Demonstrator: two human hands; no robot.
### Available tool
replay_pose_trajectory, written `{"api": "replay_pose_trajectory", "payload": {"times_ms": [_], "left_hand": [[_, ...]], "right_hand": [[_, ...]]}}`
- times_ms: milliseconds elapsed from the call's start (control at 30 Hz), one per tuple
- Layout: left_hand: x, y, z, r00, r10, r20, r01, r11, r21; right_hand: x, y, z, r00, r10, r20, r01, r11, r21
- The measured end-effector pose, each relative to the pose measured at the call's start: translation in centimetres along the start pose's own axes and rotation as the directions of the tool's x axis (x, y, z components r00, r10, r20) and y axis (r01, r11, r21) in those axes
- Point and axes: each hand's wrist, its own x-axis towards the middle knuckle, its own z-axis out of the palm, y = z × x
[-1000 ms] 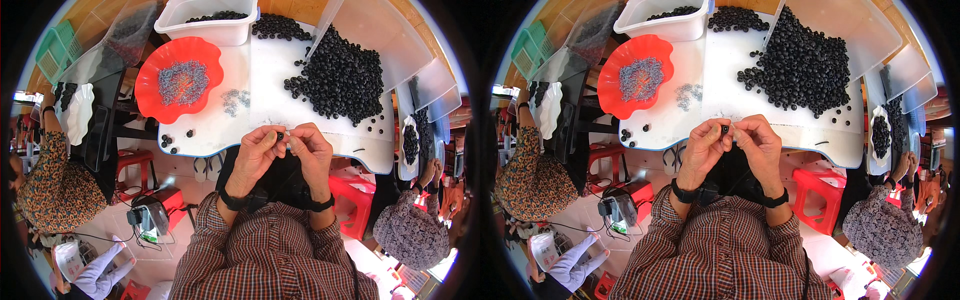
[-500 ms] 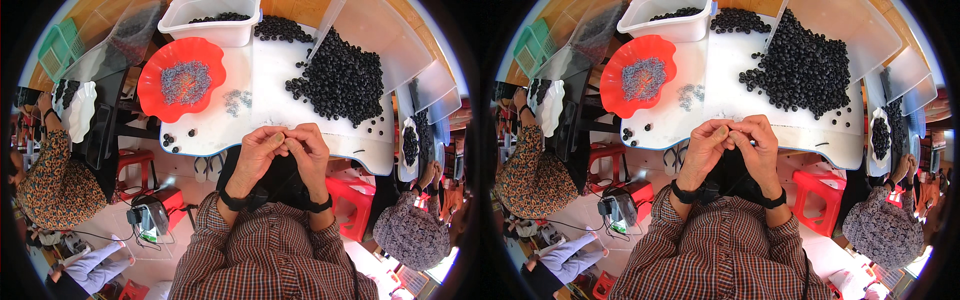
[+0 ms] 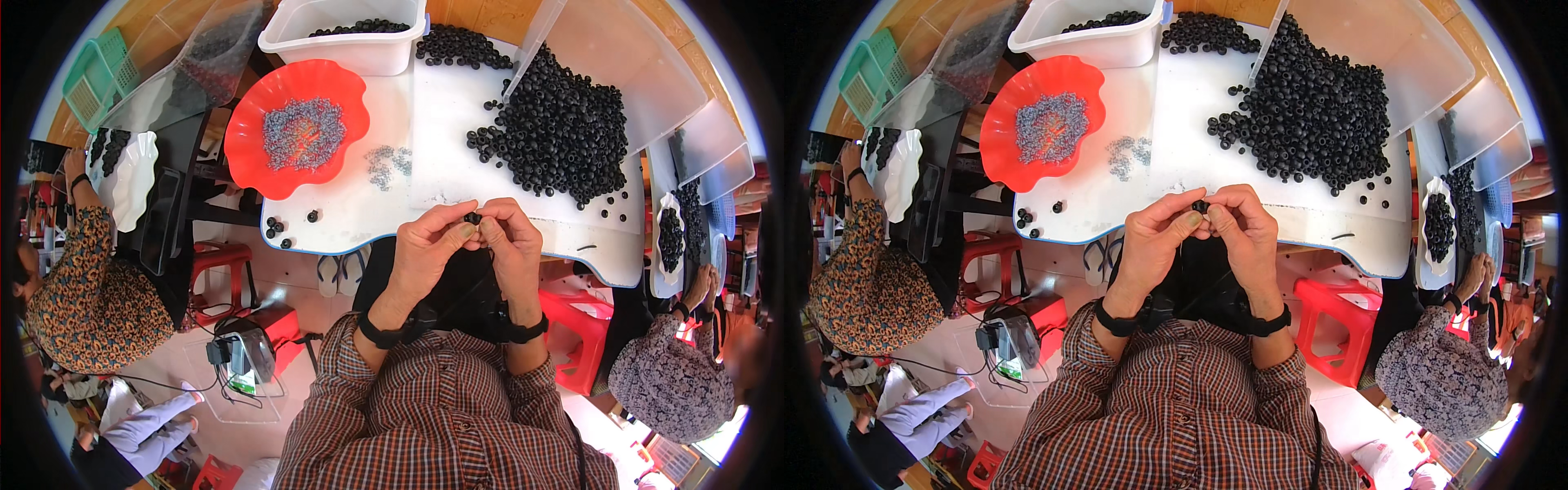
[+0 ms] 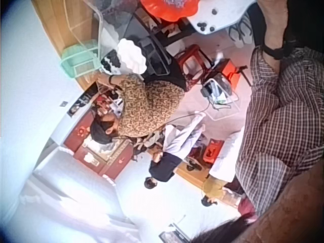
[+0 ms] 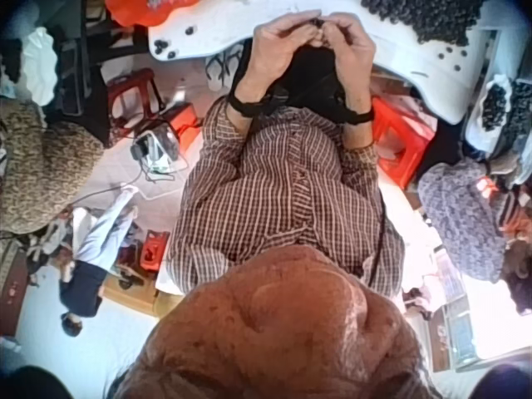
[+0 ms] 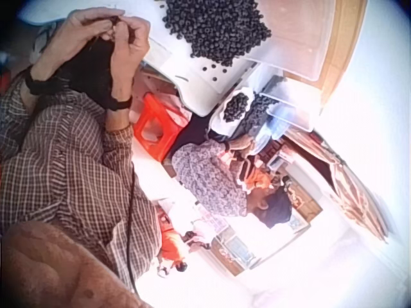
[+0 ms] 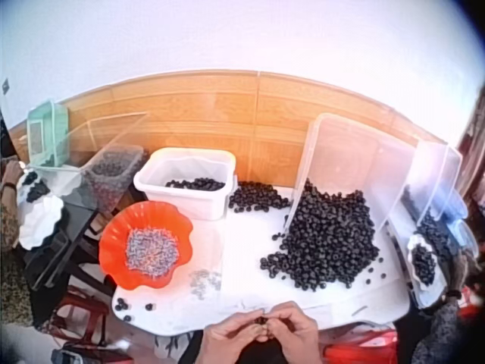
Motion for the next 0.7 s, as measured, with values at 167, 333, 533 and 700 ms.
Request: {"api": "replay_pose_trajectory", "payload": {"times_ms": [167, 333, 533, 700], "left_hand": [[-0.09, -0.19, 0.2, 0.996, 0.086, -0.007, -0.085, 0.988, 0.129], [-0.14, -0.24, 0.36, 0.993, 0.114, -0.029, -0.113, 0.993, 0.038], [-0.07, -0.06, 0.35, 0.995, 0.1, -0.023, -0.099, 0.994, 0.054], [-0.05, -0.03, 0.3, 0.996, 0.085, -0.026, -0.082, 0.993, 0.082]], "right_hand": [[0.0, 0.33, -0.06, 1.0, 0.025, -0.002, -0.025, 0.999, 0.027], [0.04, 0.5, -0.05, 1.0, 0.016, 0.007, -0.016, 0.999, 0.036], [0.03, 0.15, 0.09, 1.0, -0.003, -0.008, 0.003, 1.0, 0.014], [-0.01, 0.15, 0.04, 0.998, -0.055, -0.024, 0.054, 0.996, -0.07]]}}
